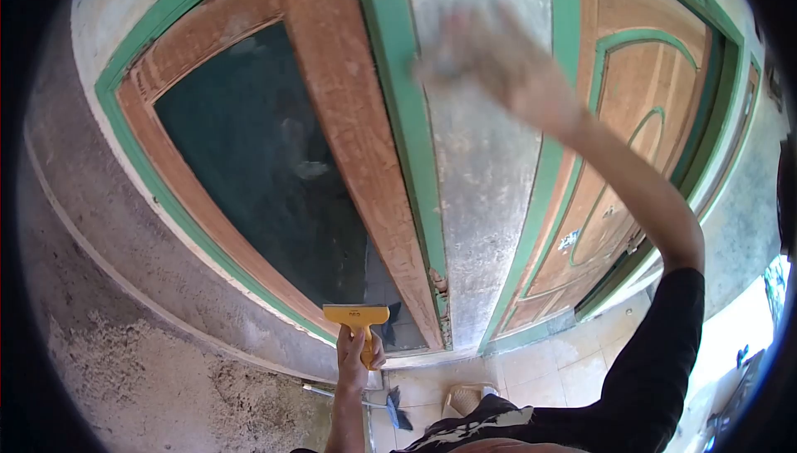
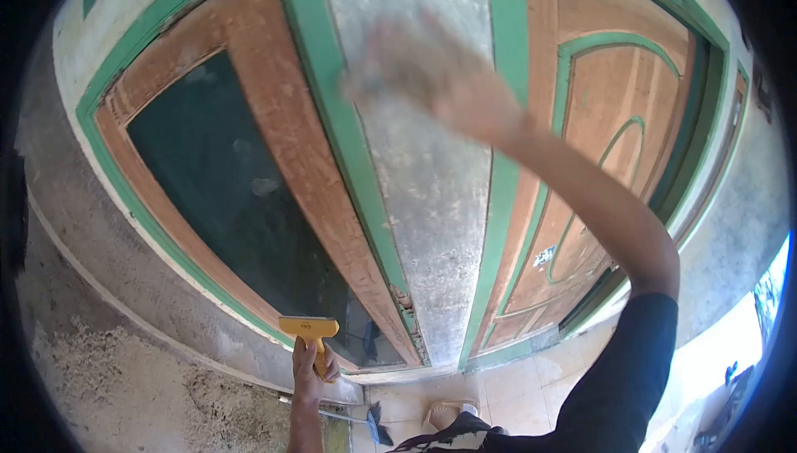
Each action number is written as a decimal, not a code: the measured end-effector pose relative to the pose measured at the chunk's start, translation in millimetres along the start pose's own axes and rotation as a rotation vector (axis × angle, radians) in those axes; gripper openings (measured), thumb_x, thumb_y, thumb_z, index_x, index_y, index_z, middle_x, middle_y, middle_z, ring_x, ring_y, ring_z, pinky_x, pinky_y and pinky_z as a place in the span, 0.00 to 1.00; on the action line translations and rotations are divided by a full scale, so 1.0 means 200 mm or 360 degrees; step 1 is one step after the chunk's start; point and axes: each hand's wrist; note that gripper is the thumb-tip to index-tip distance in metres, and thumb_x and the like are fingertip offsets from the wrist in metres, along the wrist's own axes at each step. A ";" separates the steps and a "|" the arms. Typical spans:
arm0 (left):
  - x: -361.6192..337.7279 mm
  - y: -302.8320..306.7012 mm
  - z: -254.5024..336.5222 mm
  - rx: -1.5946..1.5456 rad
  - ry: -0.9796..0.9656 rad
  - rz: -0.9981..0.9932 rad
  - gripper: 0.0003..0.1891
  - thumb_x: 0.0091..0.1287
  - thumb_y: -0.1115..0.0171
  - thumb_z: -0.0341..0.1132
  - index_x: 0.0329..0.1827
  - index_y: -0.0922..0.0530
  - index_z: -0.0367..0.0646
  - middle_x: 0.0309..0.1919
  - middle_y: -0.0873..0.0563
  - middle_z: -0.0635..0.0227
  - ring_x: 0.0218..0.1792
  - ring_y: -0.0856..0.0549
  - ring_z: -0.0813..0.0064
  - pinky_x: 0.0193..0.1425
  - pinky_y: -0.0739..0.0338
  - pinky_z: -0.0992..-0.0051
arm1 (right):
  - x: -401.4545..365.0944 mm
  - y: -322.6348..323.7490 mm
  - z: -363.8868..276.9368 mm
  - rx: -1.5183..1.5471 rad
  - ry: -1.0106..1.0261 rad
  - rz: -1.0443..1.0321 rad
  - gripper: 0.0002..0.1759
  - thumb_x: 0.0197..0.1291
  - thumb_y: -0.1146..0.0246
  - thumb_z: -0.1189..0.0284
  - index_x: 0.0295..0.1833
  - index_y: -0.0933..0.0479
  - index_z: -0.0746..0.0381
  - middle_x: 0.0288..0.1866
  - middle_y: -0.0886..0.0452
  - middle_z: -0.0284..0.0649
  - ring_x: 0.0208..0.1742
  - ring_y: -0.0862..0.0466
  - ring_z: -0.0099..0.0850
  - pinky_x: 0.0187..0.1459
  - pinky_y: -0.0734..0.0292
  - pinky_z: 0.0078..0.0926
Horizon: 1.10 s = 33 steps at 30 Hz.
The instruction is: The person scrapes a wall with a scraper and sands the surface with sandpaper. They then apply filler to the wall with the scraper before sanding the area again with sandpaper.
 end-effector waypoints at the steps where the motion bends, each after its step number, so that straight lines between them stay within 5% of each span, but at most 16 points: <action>1: 0.02 -0.03 -0.01 0.0006 0.0023 -0.0010 0.16 0.75 0.46 0.47 0.53 0.35 0.47 0.21 0.25 0.68 0.12 0.30 0.81 0.16 0.36 0.82 | 0.06 -0.05 0.11 0.0074 -0.0293 0.0034 0.22 0.53 0.31 0.76 0.57 0.20 0.56 0.68 0.26 0.39 0.72 0.30 0.37 0.77 0.42 0.43; 3: 0.05 -0.10 -0.03 -0.0013 0.0082 -0.0028 0.16 0.75 0.46 0.47 0.52 0.35 0.47 0.21 0.26 0.69 0.12 0.30 0.81 0.16 0.37 0.82 | 0.12 -0.04 0.18 0.0147 -0.0600 0.0049 0.21 0.55 0.32 0.75 0.56 0.20 0.58 0.68 0.26 0.40 0.73 0.31 0.38 0.77 0.43 0.45; 5: 0.08 -0.15 -0.05 -0.0019 0.0090 -0.0083 0.16 0.75 0.46 0.47 0.52 0.36 0.46 0.21 0.25 0.68 0.12 0.30 0.81 0.16 0.37 0.81 | 0.16 0.00 0.18 0.0242 -0.0779 0.0270 0.21 0.70 0.45 0.66 0.60 0.26 0.69 0.68 0.31 0.60 0.70 0.32 0.54 0.71 0.38 0.45; 6: 0.09 -0.17 -0.07 -0.0030 0.0093 -0.0100 0.16 0.75 0.46 0.47 0.52 0.36 0.46 0.21 0.25 0.68 0.12 0.31 0.81 0.16 0.37 0.81 | 0.06 -0.12 0.11 0.0064 -0.0757 0.0242 0.20 0.58 0.36 0.75 0.58 0.21 0.58 0.71 0.29 0.39 0.73 0.31 0.36 0.76 0.40 0.44; 10: 0.11 -0.17 -0.09 0.0007 0.0067 -0.0125 0.17 0.75 0.47 0.48 0.54 0.36 0.46 0.21 0.26 0.70 0.12 0.31 0.81 0.16 0.38 0.80 | -0.38 -0.07 -0.51 0.0366 -0.0399 -0.0122 0.24 0.53 0.29 0.72 0.57 0.20 0.60 0.69 0.28 0.42 0.74 0.33 0.31 0.77 0.42 0.45; 12: 0.10 -0.16 -0.10 0.0049 0.0061 -0.0135 0.18 0.75 0.48 0.50 0.56 0.35 0.48 0.21 0.27 0.71 0.12 0.31 0.80 0.16 0.38 0.79 | -0.66 -0.02 -0.80 0.0715 -0.0015 -0.0352 0.25 0.51 0.28 0.71 0.57 0.19 0.50 0.73 0.31 0.31 0.77 0.38 0.27 0.81 0.58 0.47; 15: 0.12 -0.16 -0.09 -0.0014 0.0052 -0.0051 0.15 0.75 0.46 0.46 0.53 0.35 0.47 0.21 0.25 0.68 0.12 0.30 0.81 0.15 0.38 0.81 | -0.70 -0.02 -0.73 0.0711 0.0244 -0.0323 0.21 0.53 0.30 0.69 0.55 0.18 0.44 0.71 0.29 0.23 0.77 0.39 0.25 0.81 0.61 0.48; 19: 0.14 -0.20 -0.10 -0.0043 0.0070 -0.0032 0.15 0.75 0.47 0.46 0.53 0.35 0.47 0.21 0.25 0.68 0.12 0.30 0.81 0.15 0.38 0.81 | -0.27 -0.08 -0.24 0.0086 -0.0239 -0.0076 0.23 0.54 0.31 0.70 0.57 0.20 0.48 0.74 0.32 0.31 0.78 0.39 0.30 0.79 0.55 0.54; 22: 0.14 -0.26 -0.13 -0.0071 0.0080 -0.0016 0.14 0.75 0.47 0.46 0.53 0.35 0.47 0.21 0.25 0.68 0.12 0.31 0.80 0.15 0.39 0.81 | -0.06 -0.01 0.05 0.0082 -0.0614 -0.0016 0.22 0.55 0.32 0.70 0.57 0.20 0.52 0.74 0.33 0.34 0.77 0.37 0.33 0.78 0.52 0.55; 24: 0.13 -0.29 -0.13 -0.0103 0.0056 -0.0021 0.14 0.75 0.47 0.45 0.53 0.35 0.47 0.21 0.25 0.68 0.12 0.31 0.80 0.15 0.39 0.81 | -0.04 0.04 0.09 0.0368 -0.0947 0.0164 0.21 0.70 0.45 0.66 0.62 0.26 0.69 0.69 0.31 0.56 0.72 0.32 0.50 0.72 0.40 0.46; 26: 0.12 -0.30 -0.13 -0.0130 0.0023 -0.0039 0.15 0.75 0.47 0.45 0.53 0.35 0.47 0.21 0.26 0.68 0.11 0.31 0.80 0.15 0.40 0.80 | -0.17 -0.03 -0.06 0.0254 -0.1008 0.0106 0.21 0.55 0.32 0.68 0.57 0.20 0.58 0.74 0.32 0.36 0.76 0.35 0.35 0.77 0.50 0.56; 28: 0.11 -0.30 -0.10 -0.0127 0.0000 -0.0059 0.15 0.75 0.47 0.45 0.54 0.35 0.47 0.21 0.26 0.68 0.12 0.31 0.80 0.15 0.40 0.80 | -0.38 -0.10 -0.35 0.0214 -0.0627 -0.0030 0.23 0.55 0.31 0.68 0.57 0.20 0.59 0.72 0.30 0.38 0.75 0.34 0.36 0.77 0.50 0.56; 30: 0.12 -0.29 -0.08 -0.0112 -0.0024 -0.0088 0.15 0.76 0.47 0.46 0.54 0.35 0.47 0.21 0.26 0.68 0.12 0.31 0.80 0.15 0.39 0.80 | -0.45 0.03 -0.61 0.0692 -0.0207 -0.0304 0.22 0.54 0.31 0.72 0.57 0.20 0.58 0.68 0.26 0.39 0.75 0.34 0.29 0.80 0.57 0.49; 33: 0.12 -0.24 -0.07 -0.0039 -0.0067 -0.0009 0.14 0.76 0.48 0.46 0.53 0.35 0.47 0.21 0.26 0.69 0.12 0.31 0.80 0.15 0.38 0.80 | -0.48 -0.05 -0.50 0.0830 0.0142 -0.0093 0.22 0.53 0.32 0.73 0.56 0.19 0.57 0.69 0.27 0.38 0.74 0.33 0.29 0.81 0.57 0.49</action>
Point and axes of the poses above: each hand's wrist, its own x-axis towards the middle knuckle, its own y-axis out of the back of the hand, z = x × y
